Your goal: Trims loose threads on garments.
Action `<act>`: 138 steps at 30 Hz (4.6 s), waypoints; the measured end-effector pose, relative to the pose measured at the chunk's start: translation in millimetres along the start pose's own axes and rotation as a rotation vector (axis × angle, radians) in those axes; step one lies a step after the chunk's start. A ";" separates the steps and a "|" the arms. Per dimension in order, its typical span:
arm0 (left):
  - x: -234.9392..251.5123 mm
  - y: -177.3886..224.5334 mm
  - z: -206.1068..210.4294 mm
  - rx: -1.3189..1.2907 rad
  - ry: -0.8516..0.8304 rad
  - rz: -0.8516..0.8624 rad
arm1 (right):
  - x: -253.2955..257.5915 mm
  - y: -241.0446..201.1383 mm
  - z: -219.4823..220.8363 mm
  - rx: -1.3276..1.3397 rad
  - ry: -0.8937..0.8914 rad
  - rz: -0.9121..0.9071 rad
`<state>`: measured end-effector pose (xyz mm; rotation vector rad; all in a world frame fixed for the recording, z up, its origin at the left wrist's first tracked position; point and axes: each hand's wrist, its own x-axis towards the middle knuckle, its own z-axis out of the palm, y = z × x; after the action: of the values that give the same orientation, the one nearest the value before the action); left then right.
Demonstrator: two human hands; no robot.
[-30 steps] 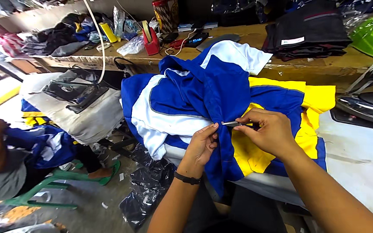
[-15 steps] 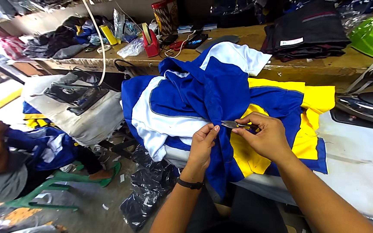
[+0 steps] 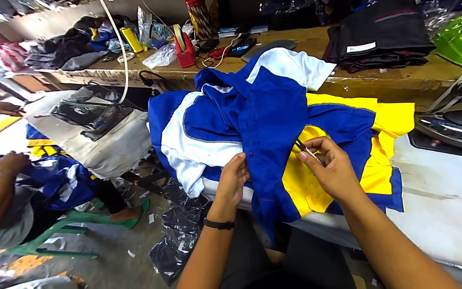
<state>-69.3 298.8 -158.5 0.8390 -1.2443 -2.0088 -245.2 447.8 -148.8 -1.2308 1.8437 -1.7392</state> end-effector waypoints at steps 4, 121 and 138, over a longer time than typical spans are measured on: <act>-32.0 -28.1 -22.1 0.313 -0.047 0.045 | -32.5 11.6 7.2 0.244 -0.122 0.137; -60.5 -37.8 12.1 0.009 -0.208 0.101 | -68.9 29.5 -6.2 -0.371 -0.002 -0.318; -59.9 -43.7 14.6 0.056 -0.207 0.095 | -70.1 17.6 -5.0 0.031 -0.076 -0.129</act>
<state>-52.1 368.5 -181.9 0.5976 -1.4331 -2.0319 -214.9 501.8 -186.3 -1.4111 1.7230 -1.7535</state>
